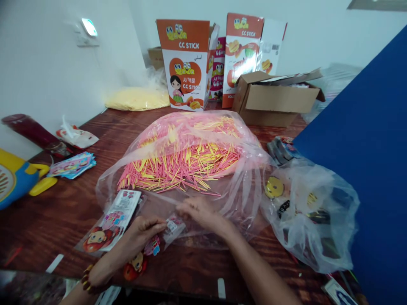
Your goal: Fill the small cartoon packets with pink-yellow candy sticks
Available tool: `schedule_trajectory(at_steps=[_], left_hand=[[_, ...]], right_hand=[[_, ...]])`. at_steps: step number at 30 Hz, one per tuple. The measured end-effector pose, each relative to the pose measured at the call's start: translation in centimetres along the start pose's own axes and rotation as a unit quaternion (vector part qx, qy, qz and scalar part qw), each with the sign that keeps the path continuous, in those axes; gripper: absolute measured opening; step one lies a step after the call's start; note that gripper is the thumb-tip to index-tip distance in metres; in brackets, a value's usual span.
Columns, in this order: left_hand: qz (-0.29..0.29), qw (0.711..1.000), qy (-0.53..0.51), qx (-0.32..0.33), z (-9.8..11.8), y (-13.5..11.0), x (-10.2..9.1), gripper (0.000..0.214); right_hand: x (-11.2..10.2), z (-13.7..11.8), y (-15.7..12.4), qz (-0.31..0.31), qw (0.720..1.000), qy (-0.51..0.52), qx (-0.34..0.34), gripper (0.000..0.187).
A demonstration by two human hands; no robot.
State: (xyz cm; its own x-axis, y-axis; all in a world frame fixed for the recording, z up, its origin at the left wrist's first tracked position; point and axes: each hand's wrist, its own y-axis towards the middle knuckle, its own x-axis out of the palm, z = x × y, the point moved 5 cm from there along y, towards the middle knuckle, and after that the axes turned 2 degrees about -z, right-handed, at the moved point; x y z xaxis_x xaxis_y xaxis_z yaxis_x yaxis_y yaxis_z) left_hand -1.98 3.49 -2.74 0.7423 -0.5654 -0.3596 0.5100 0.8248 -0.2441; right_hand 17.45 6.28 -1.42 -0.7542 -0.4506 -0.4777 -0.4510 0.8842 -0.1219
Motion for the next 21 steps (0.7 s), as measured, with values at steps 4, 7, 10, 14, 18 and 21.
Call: schedule_trajectory(at_steps=[4, 7, 10, 14, 18, 21], left_hand=[[0.023, 0.999, 0.024, 0.033, 0.0, -0.3, 1.3, 0.037], [0.019, 0.997, 0.043, 0.064, -0.1, -0.5, 2.4, 0.036], [0.019, 0.994, 0.061, 0.091, 0.4, -0.7, 2.6, 0.035], [0.062, 0.979, 0.091, 0.171, 2.4, 0.3, 1.7, 0.031], [0.083, 0.959, 0.173, 0.207, 3.5, 3.7, 1.9, 0.023], [0.043, 0.95, 0.264, 0.164, 3.1, 6.3, 3.1, 0.018]], right_hand=[[-5.8, 2.5, 1.7, 0.155, 0.955, -0.227, 0.111, 0.026], [-7.2, 3.5, 3.4, 0.142, 0.901, -0.364, 0.187, 0.031], [-6.8, 3.6, 4.6, 0.118, 0.886, -0.409, 0.185, 0.033], [-6.2, 3.8, 4.9, 0.069, 0.907, -0.387, 0.152, 0.032], [-6.4, 3.5, 4.9, 0.052, 0.912, -0.384, 0.136, 0.039], [-5.8, 3.0, 5.3, 0.03, 0.912, -0.385, 0.141, 0.041]])
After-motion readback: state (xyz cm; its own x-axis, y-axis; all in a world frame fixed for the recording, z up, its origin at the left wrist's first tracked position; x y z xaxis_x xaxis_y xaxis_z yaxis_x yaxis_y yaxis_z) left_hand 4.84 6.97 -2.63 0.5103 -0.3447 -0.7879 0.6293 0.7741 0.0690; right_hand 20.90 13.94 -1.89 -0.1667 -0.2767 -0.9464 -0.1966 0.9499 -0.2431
